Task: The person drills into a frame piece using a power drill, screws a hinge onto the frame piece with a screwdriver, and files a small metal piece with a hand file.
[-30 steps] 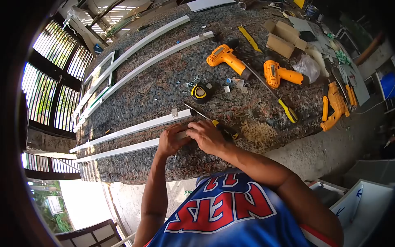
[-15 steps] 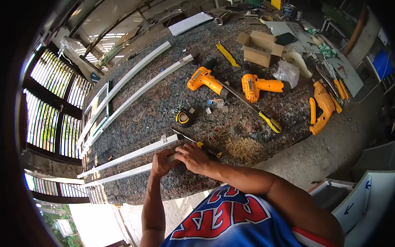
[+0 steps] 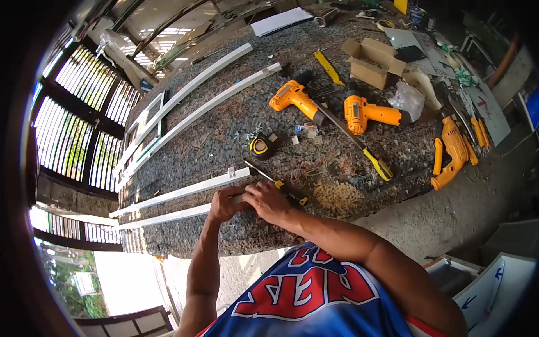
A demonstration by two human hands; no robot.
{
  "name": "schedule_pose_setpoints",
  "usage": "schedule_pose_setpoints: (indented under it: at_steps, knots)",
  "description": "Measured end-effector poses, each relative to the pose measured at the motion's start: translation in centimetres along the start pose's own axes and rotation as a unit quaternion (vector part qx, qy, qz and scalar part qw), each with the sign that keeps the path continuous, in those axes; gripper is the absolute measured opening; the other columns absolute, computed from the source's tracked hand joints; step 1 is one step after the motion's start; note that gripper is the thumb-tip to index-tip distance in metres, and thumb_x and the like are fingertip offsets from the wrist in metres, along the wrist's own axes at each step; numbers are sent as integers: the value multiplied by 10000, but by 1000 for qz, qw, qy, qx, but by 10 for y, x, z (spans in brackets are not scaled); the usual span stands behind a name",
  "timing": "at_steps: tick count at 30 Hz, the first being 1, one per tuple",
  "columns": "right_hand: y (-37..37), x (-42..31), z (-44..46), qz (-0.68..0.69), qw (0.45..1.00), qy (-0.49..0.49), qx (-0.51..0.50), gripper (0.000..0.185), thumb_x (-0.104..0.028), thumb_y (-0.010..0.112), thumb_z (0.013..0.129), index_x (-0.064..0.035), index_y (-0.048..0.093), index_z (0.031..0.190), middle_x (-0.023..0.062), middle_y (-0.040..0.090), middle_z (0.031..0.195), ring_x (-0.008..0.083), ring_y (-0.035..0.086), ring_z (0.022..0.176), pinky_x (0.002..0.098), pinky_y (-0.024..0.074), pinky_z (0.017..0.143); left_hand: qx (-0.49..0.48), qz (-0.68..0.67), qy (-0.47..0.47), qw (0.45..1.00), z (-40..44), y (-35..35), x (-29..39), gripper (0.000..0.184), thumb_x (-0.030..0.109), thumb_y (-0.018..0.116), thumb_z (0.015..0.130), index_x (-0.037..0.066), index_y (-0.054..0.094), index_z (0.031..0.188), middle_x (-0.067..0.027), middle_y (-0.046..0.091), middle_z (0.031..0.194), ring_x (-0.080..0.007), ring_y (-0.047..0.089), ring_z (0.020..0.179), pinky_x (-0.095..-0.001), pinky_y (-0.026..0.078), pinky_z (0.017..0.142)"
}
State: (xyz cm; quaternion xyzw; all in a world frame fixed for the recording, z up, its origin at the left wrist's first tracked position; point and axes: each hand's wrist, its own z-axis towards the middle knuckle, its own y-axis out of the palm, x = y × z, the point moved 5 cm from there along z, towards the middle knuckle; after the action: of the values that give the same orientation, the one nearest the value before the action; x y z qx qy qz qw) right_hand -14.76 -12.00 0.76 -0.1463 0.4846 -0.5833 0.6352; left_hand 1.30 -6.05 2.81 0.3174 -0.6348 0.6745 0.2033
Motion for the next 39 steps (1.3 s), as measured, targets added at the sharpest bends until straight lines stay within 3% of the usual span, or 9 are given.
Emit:
schedule_pose_setpoints:
  at_steps: [4,5,8,15,26,35,39]
  knots:
    - [-10,8,5,133,989,52,-35,240,-118,614,941,-76,570,1173,111,649,1122,319,598,1063,475,439,927,-2,-9,-60,998,-2,1,-5,450,263,892,680,58,765,1059,-137,768,996,-285,752,931,-379,581,857]
    - [-12,8,6,129,990,53,-37,291,-109,652,928,-63,541,1193,126,653,1087,336,603,1030,486,441,907,23,1,-37,999,-3,1,-1,429,228,895,684,40,763,1047,-119,769,953,-216,746,881,-357,576,827]
    - [-16,8,7,158,985,70,7,392,-58,732,862,-60,554,1211,150,682,1075,371,642,1016,496,473,882,24,-4,-40,999,-3,1,1,446,225,898,681,39,758,1061,-121,767,955,-225,749,888,-359,577,833]
    - [-17,7,12,136,986,86,-39,465,-45,746,846,-47,538,1262,159,705,1083,371,665,1009,498,484,883,-36,-32,8,999,4,-3,3,522,268,901,632,40,745,1074,-123,766,940,-250,748,873,-384,571,828]
    - [-12,11,9,132,987,68,-59,483,-69,713,879,-66,524,1324,136,694,1119,350,647,1043,491,462,911,34,-38,21,998,0,-5,8,462,242,889,661,36,754,1051,-128,758,990,-273,742,903,-370,576,820]
    - [-19,13,14,132,989,6,-61,272,-108,705,879,-79,677,1148,117,668,1182,333,649,1063,476,492,909,42,-3,10,999,-4,1,1,486,262,880,652,44,752,1067,-141,753,1068,-309,731,992,-396,561,899]
    - [-19,7,18,106,990,6,-87,207,-115,644,914,-88,687,1115,102,658,1168,317,653,1048,480,497,896,33,8,-21,999,-6,1,3,514,279,877,647,39,749,1083,-150,748,1090,-319,723,1026,-401,554,921]
